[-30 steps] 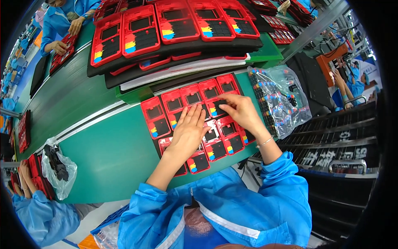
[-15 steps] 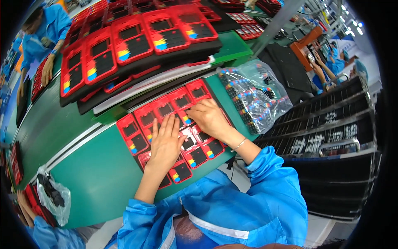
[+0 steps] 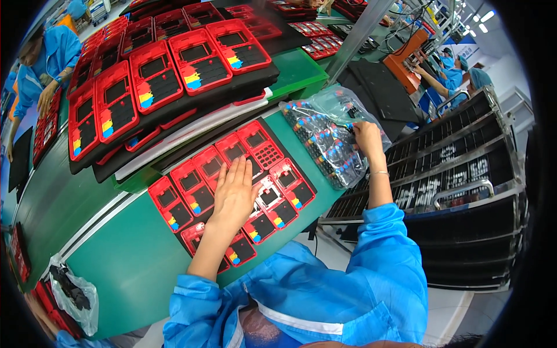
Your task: The person assembles keypads and buttons into device housings by hand, taking components from trays and plastic bags and inserting them into the housings.
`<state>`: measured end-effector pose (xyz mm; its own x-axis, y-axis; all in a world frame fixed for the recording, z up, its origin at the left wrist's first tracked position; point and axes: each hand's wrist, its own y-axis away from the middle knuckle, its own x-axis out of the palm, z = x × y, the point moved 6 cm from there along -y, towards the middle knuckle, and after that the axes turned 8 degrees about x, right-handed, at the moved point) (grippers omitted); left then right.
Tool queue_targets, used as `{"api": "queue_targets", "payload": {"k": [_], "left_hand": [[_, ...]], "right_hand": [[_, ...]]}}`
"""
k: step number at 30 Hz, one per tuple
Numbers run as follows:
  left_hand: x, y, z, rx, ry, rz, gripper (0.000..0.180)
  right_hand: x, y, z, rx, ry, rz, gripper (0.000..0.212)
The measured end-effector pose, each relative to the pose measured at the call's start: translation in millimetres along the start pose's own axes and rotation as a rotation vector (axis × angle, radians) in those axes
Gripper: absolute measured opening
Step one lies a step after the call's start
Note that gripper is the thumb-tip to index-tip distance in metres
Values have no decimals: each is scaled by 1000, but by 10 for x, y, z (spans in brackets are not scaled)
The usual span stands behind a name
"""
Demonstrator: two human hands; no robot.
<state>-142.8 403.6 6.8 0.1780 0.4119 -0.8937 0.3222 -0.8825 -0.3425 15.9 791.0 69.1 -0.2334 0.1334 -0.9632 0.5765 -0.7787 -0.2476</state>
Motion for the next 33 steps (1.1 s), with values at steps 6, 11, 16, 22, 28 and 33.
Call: {"api": "queue_targets", "payload": {"k": [6,11,16,22,28,33], "left_hand": [[47,-46,-5,-16,-115,18,61],[55,-65,-52,75,-213,-23,54],[143,-14,-45,44,-110,-22,60],[8,17,-48,47,-48,-19,66],[37,15,-39,41,-33,-6,69],[36,0,-51,42,-39,7,70]], "right_hand": [[176,-133,-306,-24,106,3,22],[166,-149,-294,-9,197,-121,17],[30,23,-66,-103,277,-268,15],[-908,626,1153,-384,-371,-423,17],[-164,951,2161,-676,-755,404,16],[92,956,2309,-817,-619,285,25]]}}
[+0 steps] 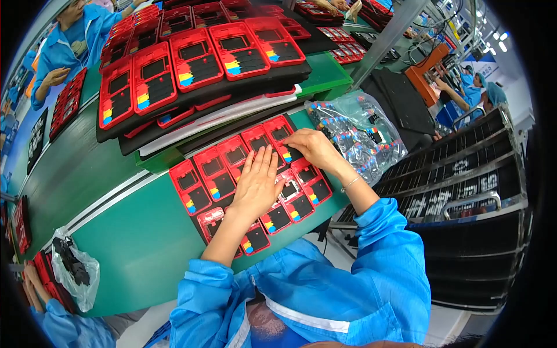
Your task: The person assembles keypads and buttons into device housings by hand, taking components from trays and plastic bags and inserting them into the housings.
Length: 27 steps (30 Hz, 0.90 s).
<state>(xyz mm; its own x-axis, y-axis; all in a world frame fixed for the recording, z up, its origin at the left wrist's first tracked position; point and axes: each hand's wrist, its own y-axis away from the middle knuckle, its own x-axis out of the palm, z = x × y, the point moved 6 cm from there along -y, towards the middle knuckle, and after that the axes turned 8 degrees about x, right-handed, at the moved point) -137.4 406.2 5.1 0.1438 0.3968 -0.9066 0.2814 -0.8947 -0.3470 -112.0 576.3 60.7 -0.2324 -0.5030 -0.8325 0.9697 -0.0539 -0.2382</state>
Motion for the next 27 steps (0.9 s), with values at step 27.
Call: {"api": "queue_targets", "payload": {"k": [27], "left_hand": [[4,12,9,-4,-14,12,69]], "right_hand": [[-39,151,265,-212,284,-33,18]]}}
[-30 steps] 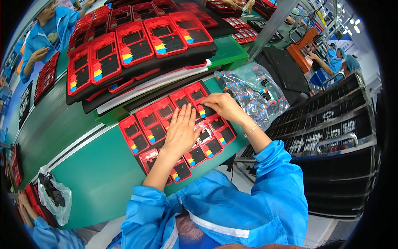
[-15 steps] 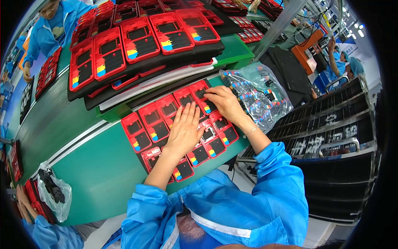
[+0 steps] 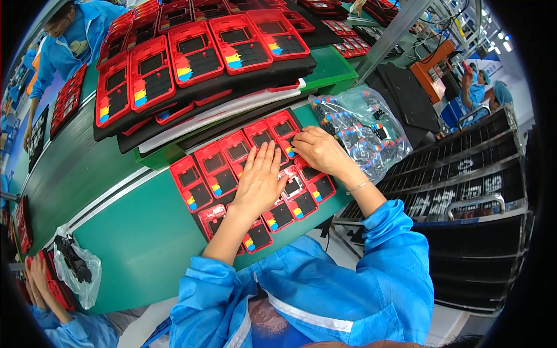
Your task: The person assembles keypads and buttons into device housings by hand, taking components from trays and plastic bags and inserting them into the housings.
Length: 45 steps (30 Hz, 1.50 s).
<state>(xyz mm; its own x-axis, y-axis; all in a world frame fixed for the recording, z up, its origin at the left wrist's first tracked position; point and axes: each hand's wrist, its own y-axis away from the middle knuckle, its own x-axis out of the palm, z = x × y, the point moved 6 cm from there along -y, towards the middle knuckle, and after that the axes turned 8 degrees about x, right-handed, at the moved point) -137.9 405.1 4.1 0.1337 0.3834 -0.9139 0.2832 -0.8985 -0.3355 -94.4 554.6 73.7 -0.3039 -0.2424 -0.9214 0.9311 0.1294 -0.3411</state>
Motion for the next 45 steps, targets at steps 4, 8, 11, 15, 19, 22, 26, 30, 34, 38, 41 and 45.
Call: {"api": "queue_targets", "payload": {"k": [4,8,11,15,19,22,26,30,34,38,41,45], "left_hand": [[-38,-2,-7,-9,11,-12,68],[-39,-5,-12,-9,24,-27,67],[-33,-12,-15,-8,21,-9,67],[-53,-6,-15,-9,11,-19,67],[-45,-2,-7,-18,22,-13,67],[-52,-11,-21,-13,32,-14,67],[-81,4,-19,-38,58,1,68],[-331,189,-8,-21,78,-91,69],[-810,831,-334,-17,146,6,75],[-702,1410,-742,27,195,165,63],[-388,1593,-810,76,-152,208,55],[-387,1540,-801,48,-193,194,54]], "right_hand": [[25,-13,-11,-10,35,35,18],[-22,-39,0,-31,37,-8,17],[9,-32,-38,-23,8,-37,17],[34,-103,-76,-21,15,-4,11],[29,-194,-24,-25,92,81,11],[86,-113,-46,6,-64,29,10],[98,-100,-23,20,-73,14,12],[-200,29,265,62,-61,-125,29],[-285,708,425,236,69,-160,59],[143,1259,577,332,74,54,68],[159,1244,549,352,54,91,71],[124,1230,586,332,91,182,74]]}}
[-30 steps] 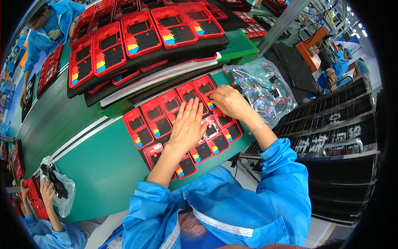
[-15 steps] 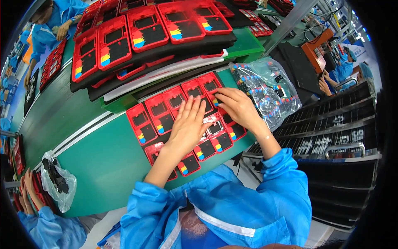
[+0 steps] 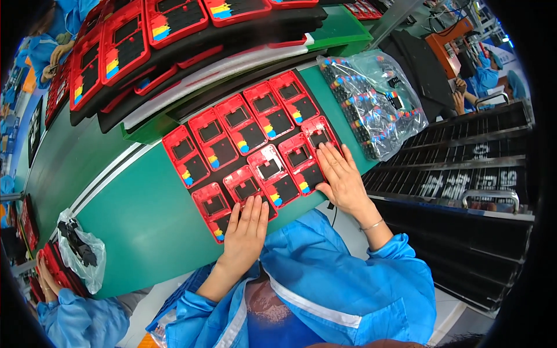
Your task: The person assembles keypads and buttons into device housings by hand, taking components from trays and plastic bags and inserting them into the housings.
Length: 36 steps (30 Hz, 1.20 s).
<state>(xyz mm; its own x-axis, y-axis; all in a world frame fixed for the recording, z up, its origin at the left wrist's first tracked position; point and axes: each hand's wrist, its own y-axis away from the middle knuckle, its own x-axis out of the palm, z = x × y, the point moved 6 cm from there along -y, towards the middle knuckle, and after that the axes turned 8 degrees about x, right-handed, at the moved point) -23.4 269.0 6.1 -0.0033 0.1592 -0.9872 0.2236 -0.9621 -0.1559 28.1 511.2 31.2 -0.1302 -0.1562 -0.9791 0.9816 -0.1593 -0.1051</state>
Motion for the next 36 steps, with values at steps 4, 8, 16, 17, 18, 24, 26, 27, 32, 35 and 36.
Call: {"api": "queue_targets", "payload": {"k": [4,8,16,17,18,24,26,27,32,35,36], "left_hand": [[10,-18,-51,-48,13,-80,53],[2,-50,-111,-72,-35,-27,53],[7,-20,-111,-159,114,-114,54],[-37,-37,-127,-126,93,-124,53],[-62,-42,-152,-92,72,-133,52],[44,5,-102,-56,133,-190,47],[29,-16,-101,-50,130,-200,46],[15,-23,-98,-47,124,-212,45],[-52,7,-41,-64,247,-215,49],[-118,221,5,-103,255,-248,48],[-140,313,34,-176,238,-277,49]], "right_hand": [[-34,179,164,-64,-44,-55,70],[97,233,347,-151,-38,-75,64],[-80,252,677,-198,2,-84,59],[-5,238,710,-196,-1,-77,59],[119,217,731,-206,2,-66,58],[69,90,813,-263,58,-74,57],[39,95,900,-228,-14,-51,59],[102,106,897,-224,-15,-47,59],[180,106,863,-220,-42,-63,61],[235,143,925,-254,-75,-75,60],[247,145,939,-247,-50,-83,58]]}}
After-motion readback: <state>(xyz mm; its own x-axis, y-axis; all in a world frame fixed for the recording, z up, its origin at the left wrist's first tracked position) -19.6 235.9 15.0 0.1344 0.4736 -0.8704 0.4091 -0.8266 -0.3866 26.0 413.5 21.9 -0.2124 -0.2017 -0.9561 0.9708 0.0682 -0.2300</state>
